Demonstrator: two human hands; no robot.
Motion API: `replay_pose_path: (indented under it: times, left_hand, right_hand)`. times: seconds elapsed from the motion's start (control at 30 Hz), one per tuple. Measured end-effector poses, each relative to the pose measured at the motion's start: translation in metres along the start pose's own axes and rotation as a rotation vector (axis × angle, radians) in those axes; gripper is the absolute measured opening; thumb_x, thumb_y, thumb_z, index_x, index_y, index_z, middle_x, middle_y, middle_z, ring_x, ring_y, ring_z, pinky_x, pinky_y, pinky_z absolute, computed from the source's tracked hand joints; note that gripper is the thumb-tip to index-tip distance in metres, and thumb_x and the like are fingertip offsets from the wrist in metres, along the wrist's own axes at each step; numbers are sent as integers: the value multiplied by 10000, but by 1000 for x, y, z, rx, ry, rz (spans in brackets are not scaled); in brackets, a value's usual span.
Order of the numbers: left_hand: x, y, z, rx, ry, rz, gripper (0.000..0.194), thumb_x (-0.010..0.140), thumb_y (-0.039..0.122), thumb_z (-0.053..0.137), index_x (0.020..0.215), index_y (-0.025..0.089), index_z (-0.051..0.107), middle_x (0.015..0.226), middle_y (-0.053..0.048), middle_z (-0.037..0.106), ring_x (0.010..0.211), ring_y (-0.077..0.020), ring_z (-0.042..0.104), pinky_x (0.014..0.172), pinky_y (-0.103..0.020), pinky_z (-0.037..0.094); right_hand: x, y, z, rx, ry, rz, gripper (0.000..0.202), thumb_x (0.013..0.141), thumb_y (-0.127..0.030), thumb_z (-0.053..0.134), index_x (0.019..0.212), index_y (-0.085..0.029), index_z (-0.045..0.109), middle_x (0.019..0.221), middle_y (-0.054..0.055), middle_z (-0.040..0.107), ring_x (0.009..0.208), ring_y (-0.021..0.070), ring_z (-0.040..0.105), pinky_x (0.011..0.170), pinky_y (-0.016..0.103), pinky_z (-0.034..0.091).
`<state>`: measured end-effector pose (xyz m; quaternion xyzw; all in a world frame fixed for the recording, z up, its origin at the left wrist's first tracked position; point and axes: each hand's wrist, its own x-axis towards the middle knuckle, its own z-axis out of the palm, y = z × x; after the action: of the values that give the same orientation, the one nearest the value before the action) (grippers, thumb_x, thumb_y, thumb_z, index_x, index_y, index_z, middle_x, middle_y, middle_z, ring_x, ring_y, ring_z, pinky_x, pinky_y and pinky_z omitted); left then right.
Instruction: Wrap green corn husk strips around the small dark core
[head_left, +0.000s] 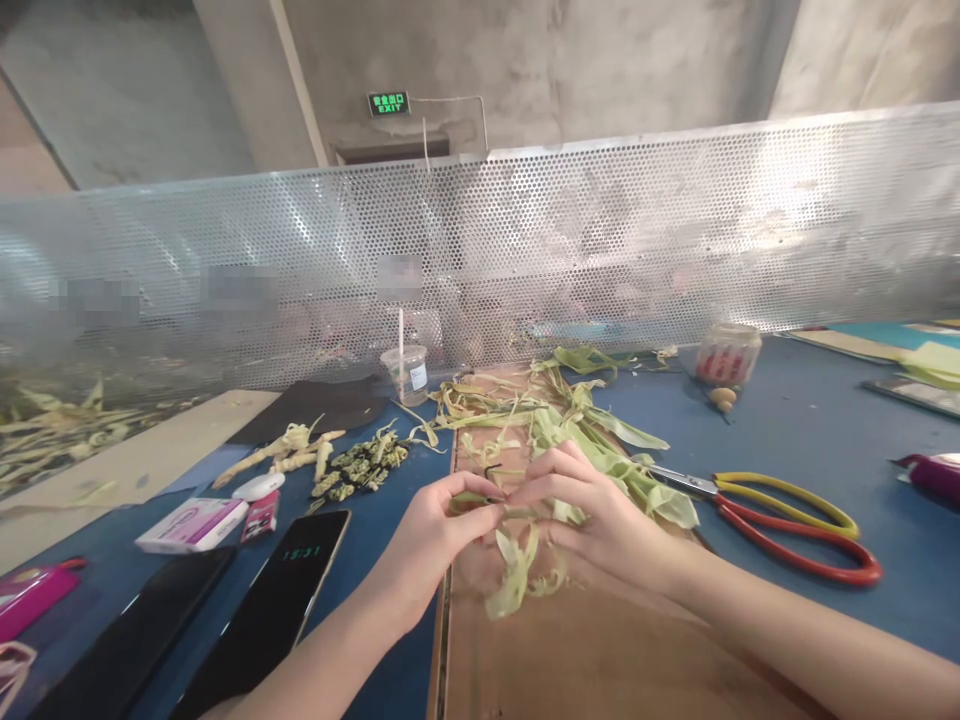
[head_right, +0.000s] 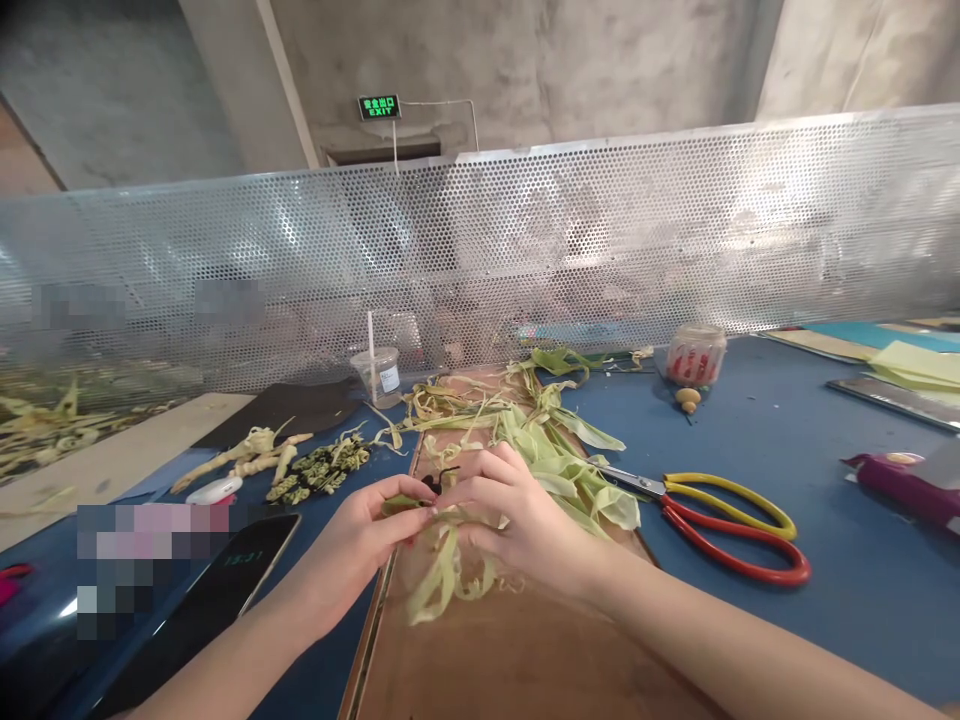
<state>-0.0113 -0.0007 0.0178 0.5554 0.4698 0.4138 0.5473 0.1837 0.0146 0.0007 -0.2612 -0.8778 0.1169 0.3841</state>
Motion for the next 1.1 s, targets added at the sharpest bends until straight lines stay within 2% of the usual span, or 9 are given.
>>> replay_pose_path:
  times: [0.13, 0.33, 0.43, 0.57, 0.7, 0.83, 0.97, 1.03, 1.1]
  left_hand:
    - [-2, 0, 1, 114, -62, 19, 151, 694, 267, 669, 815, 179, 652, 723, -7, 608, 672, -126, 508, 603, -222, 372]
    - [-3, -3, 1, 197, -138, 35, 166, 731, 300, 632, 843, 181, 662, 783, -36, 658, 730, -154, 553, 704, -267, 397]
    - [-3, -3, 3, 215, -177, 47, 147, 738, 283, 617, 833, 177, 653, 801, -45, 669, 762, -172, 572, 733, -281, 400]
    - [-6, -1, 6, 286, -221, 70, 85, 729, 243, 596, 727, 169, 636, 710, -9, 602, 636, -131, 511, 609, -241, 367]
    - [-8, 1, 6, 317, -225, 44, 99, 717, 258, 597, 724, 164, 625, 631, 23, 512, 556, -100, 412, 534, -226, 303]
    - [-6, 0, 5, 295, -255, -9, 117, 718, 256, 590, 765, 155, 627, 679, 0, 557, 606, -122, 459, 585, -246, 343]
    - [-6, 2, 7, 174, -332, -40, 132, 745, 209, 533, 755, 139, 644, 725, -28, 592, 635, -126, 473, 617, -248, 363]
    - [-6, 3, 8, 87, -365, -49, 220, 800, 260, 478, 743, 135, 649, 721, -37, 593, 652, -134, 488, 629, -252, 367]
    - [-7, 3, 9, 67, -349, -52, 294, 827, 351, 467, 729, 137, 644, 708, -37, 588, 660, -142, 502, 637, -258, 368]
  right_hand:
    - [3, -1, -1, 191, 21, 67, 160, 868, -212, 514, 878, -241, 671, 871, 38, 584, 878, 161, 525, 783, 313, 439]
    - [8, -8, 1, 441, 31, 326, 108, 813, -270, 593, 790, -215, 683, 775, 10, 633, 737, 134, 569, 699, 279, 454]
    - [9, -11, 2, 584, 12, 480, 190, 790, -360, 605, 752, -185, 667, 715, 8, 640, 659, 126, 571, 620, 254, 456]
    - [11, -11, 3, 697, 24, 609, 361, 796, -474, 555, 643, -150, 602, 557, -7, 581, 502, 99, 533, 485, 211, 414]
    - [13, -9, 2, 625, -3, 643, 431, 822, -534, 479, 716, -141, 623, 426, -28, 519, 380, 77, 464, 394, 184, 346]
    - [16, -16, 3, 590, -79, 639, 414, 825, -524, 474, 720, -145, 603, 357, -60, 451, 306, 59, 388, 366, 179, 337]
    - [18, -18, 8, 579, -58, 654, 399, 831, -510, 464, 666, -159, 557, 421, -42, 493, 313, 64, 404, 325, 174, 330]
    - [18, -15, 11, 603, -61, 631, 393, 839, -516, 449, 708, -164, 566, 429, -44, 501, 296, 61, 395, 317, 175, 321]
    - [17, -13, 13, 606, -68, 620, 390, 841, -520, 447, 734, -166, 573, 422, -49, 500, 282, 57, 388, 313, 170, 307]
